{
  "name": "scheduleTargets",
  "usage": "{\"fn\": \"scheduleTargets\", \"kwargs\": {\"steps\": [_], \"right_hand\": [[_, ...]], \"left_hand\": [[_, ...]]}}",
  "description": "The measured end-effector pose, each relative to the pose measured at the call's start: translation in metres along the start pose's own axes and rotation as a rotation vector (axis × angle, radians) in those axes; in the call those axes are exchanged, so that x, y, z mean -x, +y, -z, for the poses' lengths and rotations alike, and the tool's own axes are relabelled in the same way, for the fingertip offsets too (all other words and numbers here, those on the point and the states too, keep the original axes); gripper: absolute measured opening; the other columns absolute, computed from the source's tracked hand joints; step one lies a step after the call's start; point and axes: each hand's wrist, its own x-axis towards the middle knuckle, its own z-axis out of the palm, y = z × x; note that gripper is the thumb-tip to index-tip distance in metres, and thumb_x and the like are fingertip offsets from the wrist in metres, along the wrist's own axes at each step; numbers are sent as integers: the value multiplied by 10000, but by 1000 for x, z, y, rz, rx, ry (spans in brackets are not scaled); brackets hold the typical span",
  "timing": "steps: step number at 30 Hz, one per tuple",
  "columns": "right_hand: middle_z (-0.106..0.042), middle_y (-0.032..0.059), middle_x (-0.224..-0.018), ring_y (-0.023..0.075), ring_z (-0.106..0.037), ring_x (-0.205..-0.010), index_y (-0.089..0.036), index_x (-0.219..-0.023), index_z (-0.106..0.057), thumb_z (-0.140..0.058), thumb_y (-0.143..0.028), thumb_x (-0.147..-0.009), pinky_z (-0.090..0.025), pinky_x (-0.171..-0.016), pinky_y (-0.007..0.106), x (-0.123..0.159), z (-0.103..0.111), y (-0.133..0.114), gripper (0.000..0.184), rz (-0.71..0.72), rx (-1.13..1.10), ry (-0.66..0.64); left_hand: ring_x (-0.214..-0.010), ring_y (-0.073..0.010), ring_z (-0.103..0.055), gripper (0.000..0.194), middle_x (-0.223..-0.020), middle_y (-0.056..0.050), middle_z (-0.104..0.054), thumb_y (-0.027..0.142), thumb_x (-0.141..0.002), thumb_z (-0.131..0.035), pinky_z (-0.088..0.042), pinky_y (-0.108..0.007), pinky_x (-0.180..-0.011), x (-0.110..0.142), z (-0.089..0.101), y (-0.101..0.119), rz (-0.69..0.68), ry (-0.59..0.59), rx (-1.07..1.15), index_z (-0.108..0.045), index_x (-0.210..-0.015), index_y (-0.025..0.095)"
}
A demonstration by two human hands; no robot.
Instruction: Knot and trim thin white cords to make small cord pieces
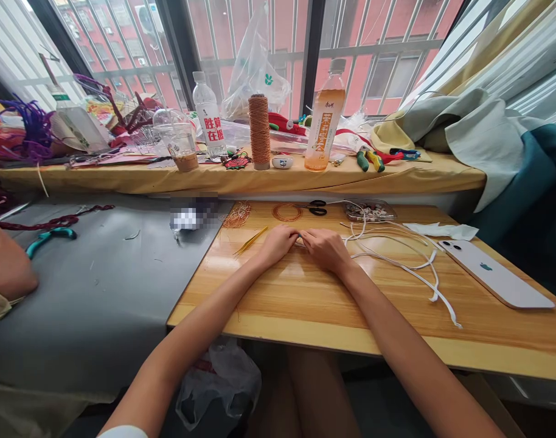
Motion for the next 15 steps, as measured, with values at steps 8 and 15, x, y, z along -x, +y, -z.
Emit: {"fn": "scheduleTargets", "kwargs": {"steps": [8,15], "right_hand": [[-588,59,-680,151,-488,-629,-154,-770,-584,-333,-182,-856,-238,-605,270,0,2,2,266,18,35,63],[-621,53,-701,152,-506,-656,-160,-744,-603,-364,-189,-846,-250,-625,265,-1,2,5,262,-94,-47,98]], "left_hand": [[-679,-157,-551,138,-724,-45,-649,186,-721,-498,-379,-231,-631,0,10,7,157,-15,134,-631,-710,150],[-638,-124,-527,132,-677,-6,-622,259,-702,-524,-360,-209,-580,-1,10,-1,184,-36,249,-597,-705,149]]}}
